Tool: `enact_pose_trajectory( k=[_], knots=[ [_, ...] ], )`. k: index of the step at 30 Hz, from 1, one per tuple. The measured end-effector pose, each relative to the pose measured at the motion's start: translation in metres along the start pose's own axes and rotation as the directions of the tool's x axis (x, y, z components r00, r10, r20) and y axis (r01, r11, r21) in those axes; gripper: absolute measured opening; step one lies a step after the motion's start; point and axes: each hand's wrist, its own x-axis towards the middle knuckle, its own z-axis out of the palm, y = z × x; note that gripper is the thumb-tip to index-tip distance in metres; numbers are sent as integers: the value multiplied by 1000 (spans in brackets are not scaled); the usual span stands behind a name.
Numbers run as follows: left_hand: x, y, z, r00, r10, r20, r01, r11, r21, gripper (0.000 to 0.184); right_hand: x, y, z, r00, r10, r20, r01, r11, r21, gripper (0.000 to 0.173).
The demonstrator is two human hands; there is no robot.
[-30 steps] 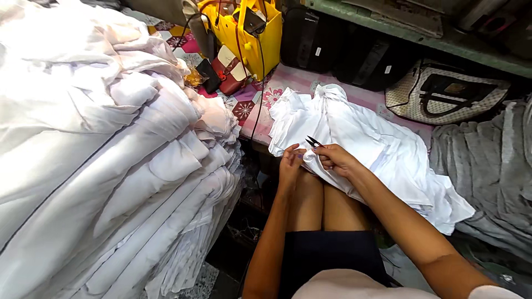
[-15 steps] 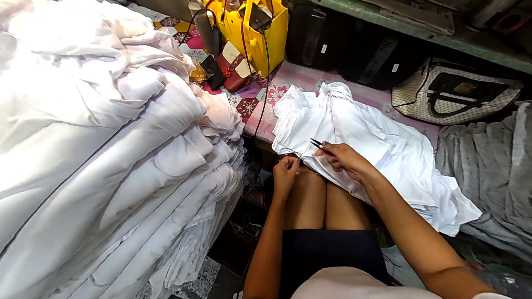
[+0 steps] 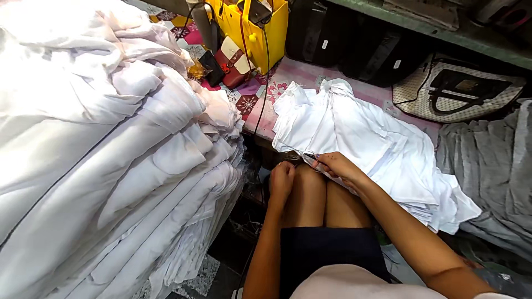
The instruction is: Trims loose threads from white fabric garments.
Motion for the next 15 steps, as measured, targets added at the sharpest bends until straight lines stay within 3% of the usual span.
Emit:
enact_pose_trajectory(
  k=[1, 3, 6, 8, 10, 13, 15],
  knots=[
    [-4, 4, -9, 996, -82, 41, 75, 985, 157, 28, -3, 0, -2, 996, -78, -51, 76, 996, -51, 41],
    [-10, 10, -17, 988, -150, 15, 142, 958, 250, 37, 1, 2, -5, 949, -258, -183, 216, 951, -219, 37],
    [-11, 25, -5, 998, -28, -47, 36, 982, 188, 38, 19, 1, 4, 925, -312, -217, 201, 886, -418, 32],
    [-12, 42, 6, 997, 26, -76, -8, 974, 225, 39, 30, 2, 11, 939, -291, -182, 185, 876, -446, 28],
    [-15, 53, 11, 990, 79, -114, -48, 965, 258, 43, 23, 3, -6, 905, -352, -239, 232, 878, -418, 21],
    [-20, 54, 28, 954, 268, -136, -240, 952, 190, 52, -17, 12, -85, 734, -455, -504, 284, 880, -380, 21],
    [-20, 62, 52, 901, 432, -37, -424, 896, 133, 60, -48, 18, -133, 551, -396, -735, 255, 918, -304, 23]
  ],
)
